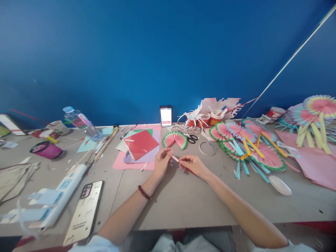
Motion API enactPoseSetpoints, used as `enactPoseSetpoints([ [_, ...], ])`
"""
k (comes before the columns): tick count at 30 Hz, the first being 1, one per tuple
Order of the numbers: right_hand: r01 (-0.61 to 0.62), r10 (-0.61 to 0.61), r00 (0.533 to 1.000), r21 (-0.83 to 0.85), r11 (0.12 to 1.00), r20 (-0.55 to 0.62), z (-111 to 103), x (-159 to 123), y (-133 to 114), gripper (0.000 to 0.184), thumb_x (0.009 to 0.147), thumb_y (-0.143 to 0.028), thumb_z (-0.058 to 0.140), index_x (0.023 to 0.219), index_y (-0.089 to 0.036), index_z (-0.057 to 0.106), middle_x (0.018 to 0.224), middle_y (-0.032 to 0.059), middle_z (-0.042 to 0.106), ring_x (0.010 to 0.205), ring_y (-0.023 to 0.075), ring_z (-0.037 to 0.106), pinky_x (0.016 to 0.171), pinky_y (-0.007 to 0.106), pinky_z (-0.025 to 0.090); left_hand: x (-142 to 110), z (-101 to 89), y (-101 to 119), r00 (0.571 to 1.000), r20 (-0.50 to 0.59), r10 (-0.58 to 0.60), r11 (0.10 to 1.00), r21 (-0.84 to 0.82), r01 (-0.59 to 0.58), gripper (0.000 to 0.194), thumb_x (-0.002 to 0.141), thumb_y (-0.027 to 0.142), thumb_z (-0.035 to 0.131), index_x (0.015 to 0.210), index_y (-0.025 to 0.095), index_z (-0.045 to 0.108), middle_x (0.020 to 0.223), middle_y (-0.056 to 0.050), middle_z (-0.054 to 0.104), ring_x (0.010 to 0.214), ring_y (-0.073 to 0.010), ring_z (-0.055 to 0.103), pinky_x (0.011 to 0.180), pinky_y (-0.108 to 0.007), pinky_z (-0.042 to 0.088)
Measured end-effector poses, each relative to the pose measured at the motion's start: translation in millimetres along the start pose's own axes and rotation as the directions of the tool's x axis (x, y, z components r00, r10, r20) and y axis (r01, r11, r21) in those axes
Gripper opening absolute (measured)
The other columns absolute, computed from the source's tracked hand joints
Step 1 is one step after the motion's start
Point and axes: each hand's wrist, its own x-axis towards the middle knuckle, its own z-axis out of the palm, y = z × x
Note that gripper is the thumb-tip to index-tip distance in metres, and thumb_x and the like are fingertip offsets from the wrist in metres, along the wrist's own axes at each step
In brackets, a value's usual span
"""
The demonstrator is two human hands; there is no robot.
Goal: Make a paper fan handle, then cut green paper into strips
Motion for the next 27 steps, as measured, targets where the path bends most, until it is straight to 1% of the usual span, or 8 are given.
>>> enactPoseSetpoints([
  [3,0.006,-0.006,1.000,0.024,1.000,-0.023,0.5,1.7,2.6,0.034,0.064,-0.047,0.080,0.076,-0.017,0.070,0.058,0.0005,0.070,0.047,0.0135,0.061,0.049,0.026,0.050,-2.0,0.1,3.8,0.998,-0.048,0.048,0.998,0.036,-0.046,0.038,0.077,0.053,0.071,0.092,0.019,0.064,0.071,0.000,0.062,0.053,-0.0098,0.054,0.046,-0.022,0.045],
  [6,-0.016,0.020,0.998,0.053,0.998,-0.063,0.9,2.5,2.7,0.035,0.063,-0.048,0.079,0.076,-0.018,0.069,0.057,-0.0001,0.070,0.045,0.0140,0.061,0.047,0.026,0.049,-6.8,0.3,9.5,0.967,-0.103,0.232,0.952,0.228,-0.204,0.025,0.080,0.043,0.071,0.086,0.019,0.066,0.082,-0.001,0.061,0.064,-0.0108,0.057,0.056,-0.023,0.049],
  [8,-0.021,0.027,0.995,0.064,0.998,-0.100,1.2,2.4,1.5,0.035,0.063,-0.048,0.079,0.077,-0.017,0.069,0.057,-0.0004,0.069,0.045,0.0136,0.061,0.046,0.024,0.046,-10.2,0.3,11.7,0.931,-0.068,0.359,0.878,0.362,-0.313,0.017,0.082,0.036,0.070,0.082,0.020,0.069,0.087,-0.002,0.059,0.069,-0.0115,0.056,0.063,-0.024,0.051],
  [11,-0.011,0.020,0.988,0.059,0.998,-0.152,1.4,2.3,0.9,0.035,0.064,-0.048,0.078,0.080,-0.017,0.070,0.058,0.0002,0.069,0.045,0.0140,0.063,0.043,0.022,0.043,-13.6,-0.4,9.8,0.881,0.011,0.474,0.771,0.478,-0.420,0.013,0.086,0.033,0.067,0.087,0.021,0.074,0.096,-0.005,0.059,0.084,-0.0163,0.060,0.068,-0.027,0.052],
  [15,0.020,-0.013,0.980,0.031,0.999,-0.199,0.9,3.6,5.2,0.035,0.066,-0.047,0.078,0.083,-0.018,0.072,0.061,0.0023,0.071,0.049,0.0164,0.065,0.042,0.022,0.042,-13.7,-2.1,2.5,0.836,0.134,0.533,0.669,0.539,-0.512,0.017,0.091,0.033,0.063,0.093,0.022,0.076,0.101,-0.007,0.062,0.094,-0.0190,0.063,0.074,-0.031,0.055],
  [19,0.099,-0.094,0.976,0.013,0.995,-0.196,1.6,5.4,12.1,0.029,0.067,-0.043,0.078,0.084,-0.019,0.074,0.067,0.0025,0.074,0.055,0.0172,0.067,0.053,0.028,0.052,-13.6,-2.1,1.4,0.772,0.237,0.590,0.573,0.551,-0.607,0.017,0.094,0.032,0.061,0.094,0.022,0.075,0.093,-0.006,0.068,0.089,-0.0191,0.065,0.079,-0.035,0.056],
  [22,0.157,-0.153,0.967,0.007,0.988,-0.203,3.9,5.4,14.2,0.025,0.069,-0.039,0.076,0.084,-0.020,0.075,0.077,0.0034,0.076,0.062,0.0180,0.069,0.064,0.032,0.058,-14.8,-0.7,3.8,0.737,0.257,0.625,0.535,0.547,-0.644,0.015,0.094,0.029,0.061,0.094,0.022,0.075,0.091,-0.006,0.072,0.085,-0.0201,0.067,0.076,-0.036,0.056],
  [27,0.247,-0.264,0.926,-0.096,0.964,-0.268,7.0,3.3,13.4,0.020,0.071,-0.039,0.073,0.079,-0.021,0.077,0.089,0.0061,0.076,0.069,0.0187,0.069,0.069,0.035,0.060,-14.7,0.4,5.2,0.717,0.260,0.647,0.530,0.523,-0.668,0.015,0.094,0.029,0.062,0.094,0.023,0.075,0.092,-0.008,0.076,0.084,-0.0219,0.070,0.077,-0.040,0.059],
])
